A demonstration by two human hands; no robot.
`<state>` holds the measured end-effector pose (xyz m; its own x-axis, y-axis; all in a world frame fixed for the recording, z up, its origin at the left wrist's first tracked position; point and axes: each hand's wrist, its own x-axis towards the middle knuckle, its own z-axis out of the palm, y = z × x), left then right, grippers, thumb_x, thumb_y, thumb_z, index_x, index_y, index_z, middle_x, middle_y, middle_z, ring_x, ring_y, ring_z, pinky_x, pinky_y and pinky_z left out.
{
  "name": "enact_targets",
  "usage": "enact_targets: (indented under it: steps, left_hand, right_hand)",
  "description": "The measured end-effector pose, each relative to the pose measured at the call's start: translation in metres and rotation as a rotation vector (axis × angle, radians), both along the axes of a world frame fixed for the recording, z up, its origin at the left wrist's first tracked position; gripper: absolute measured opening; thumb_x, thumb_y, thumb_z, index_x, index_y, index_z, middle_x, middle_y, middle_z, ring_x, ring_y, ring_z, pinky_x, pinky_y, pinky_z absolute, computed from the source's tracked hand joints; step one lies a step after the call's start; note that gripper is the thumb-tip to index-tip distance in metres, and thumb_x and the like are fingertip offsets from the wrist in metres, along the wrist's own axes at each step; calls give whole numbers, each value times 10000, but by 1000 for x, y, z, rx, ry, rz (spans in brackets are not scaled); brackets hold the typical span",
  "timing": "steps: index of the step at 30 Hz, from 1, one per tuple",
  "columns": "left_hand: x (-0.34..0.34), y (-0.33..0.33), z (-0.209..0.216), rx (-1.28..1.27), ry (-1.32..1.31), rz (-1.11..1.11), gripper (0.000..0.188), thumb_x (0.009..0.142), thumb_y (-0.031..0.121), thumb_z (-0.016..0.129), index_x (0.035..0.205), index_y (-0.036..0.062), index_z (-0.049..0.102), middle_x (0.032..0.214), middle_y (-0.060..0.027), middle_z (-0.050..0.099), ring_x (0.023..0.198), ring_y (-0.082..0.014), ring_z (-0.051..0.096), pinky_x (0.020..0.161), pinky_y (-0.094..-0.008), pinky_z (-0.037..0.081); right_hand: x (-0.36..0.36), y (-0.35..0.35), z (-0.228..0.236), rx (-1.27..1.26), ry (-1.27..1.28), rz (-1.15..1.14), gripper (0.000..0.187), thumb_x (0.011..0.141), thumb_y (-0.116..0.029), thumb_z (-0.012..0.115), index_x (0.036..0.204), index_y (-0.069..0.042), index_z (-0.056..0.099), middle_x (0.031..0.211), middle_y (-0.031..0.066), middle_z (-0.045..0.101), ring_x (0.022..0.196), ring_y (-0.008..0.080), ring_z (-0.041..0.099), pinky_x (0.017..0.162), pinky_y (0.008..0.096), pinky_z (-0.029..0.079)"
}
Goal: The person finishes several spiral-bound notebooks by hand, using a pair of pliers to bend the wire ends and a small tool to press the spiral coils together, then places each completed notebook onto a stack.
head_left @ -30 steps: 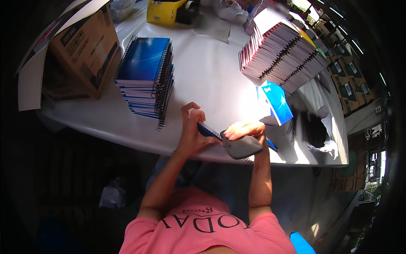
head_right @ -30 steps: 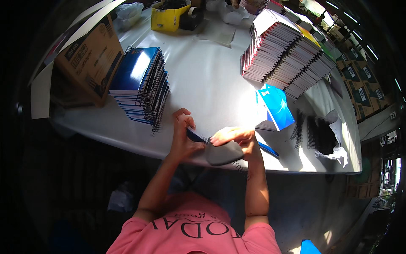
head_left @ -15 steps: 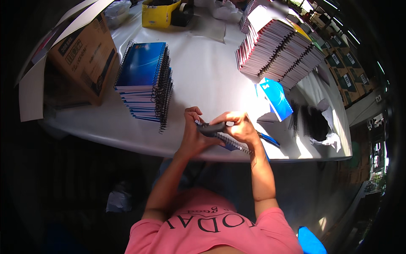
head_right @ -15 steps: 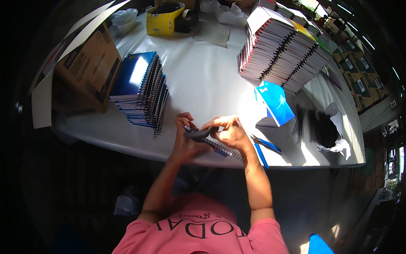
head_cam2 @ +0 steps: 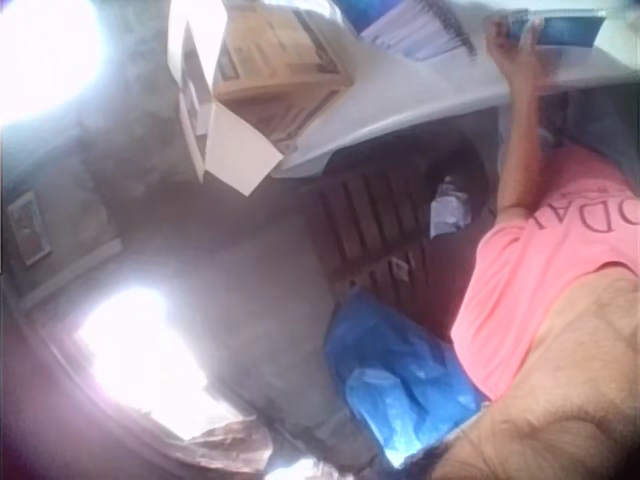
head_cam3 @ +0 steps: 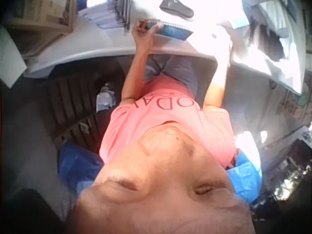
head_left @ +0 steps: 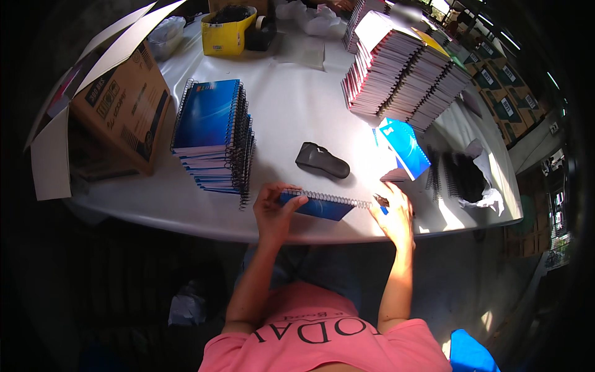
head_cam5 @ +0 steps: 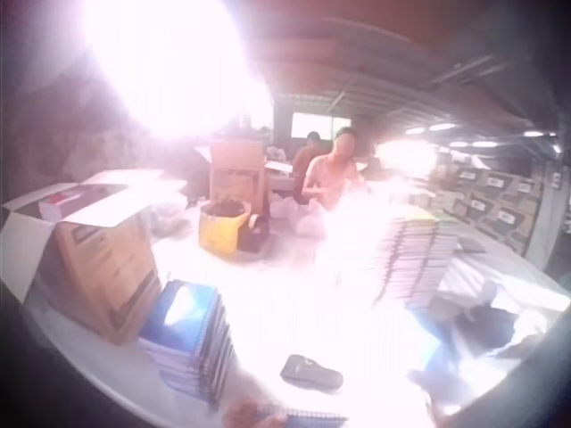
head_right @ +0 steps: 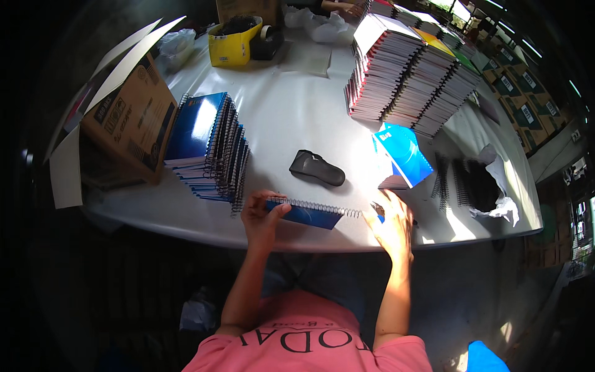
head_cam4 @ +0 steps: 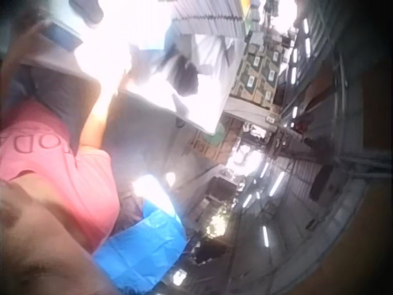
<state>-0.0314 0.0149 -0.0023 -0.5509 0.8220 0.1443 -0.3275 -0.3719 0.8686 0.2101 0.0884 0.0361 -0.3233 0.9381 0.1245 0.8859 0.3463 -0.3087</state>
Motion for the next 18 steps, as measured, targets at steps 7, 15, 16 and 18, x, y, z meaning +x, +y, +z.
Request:
enact_targets:
  steps: [7,15,16,18]
  left_hand:
    - [21,-8,33,0,287,213,459,657,-115,770,1049,27,578,840,-88,662,855,-180,656,791,-252,513]
    - [24,-7,17,136,465,250,320,645,-137,762,887,9,611,872,-68,567,824,-144,613,767,-267,555]
    - [24,-7,17,158,463,238,313,649,-145,754,883,6,612,873,-62,546,817,-143,606,770,-275,564]
    - [25,-8,15,148,458,247,295,653,-164,733,865,3,616,877,-63,522,816,-149,604,780,-293,579]
  right_hand:
    - [26,-36,-33,288,185,-171,508,847,-345,650,1260,-91,497,1099,138,588,1058,320,536,942,456,372]
    - [-68,-82,56,175,507,286,403,750,-293,751,1123,-182,648,1016,38,595,950,233,553,829,348,381]
    - [-70,-82,57,169,490,278,397,754,-299,746,1121,-183,649,1024,39,592,958,234,551,834,353,378]
    - [-72,-82,59,156,451,266,386,763,-311,737,1117,-184,650,1040,40,586,973,236,546,844,363,373]
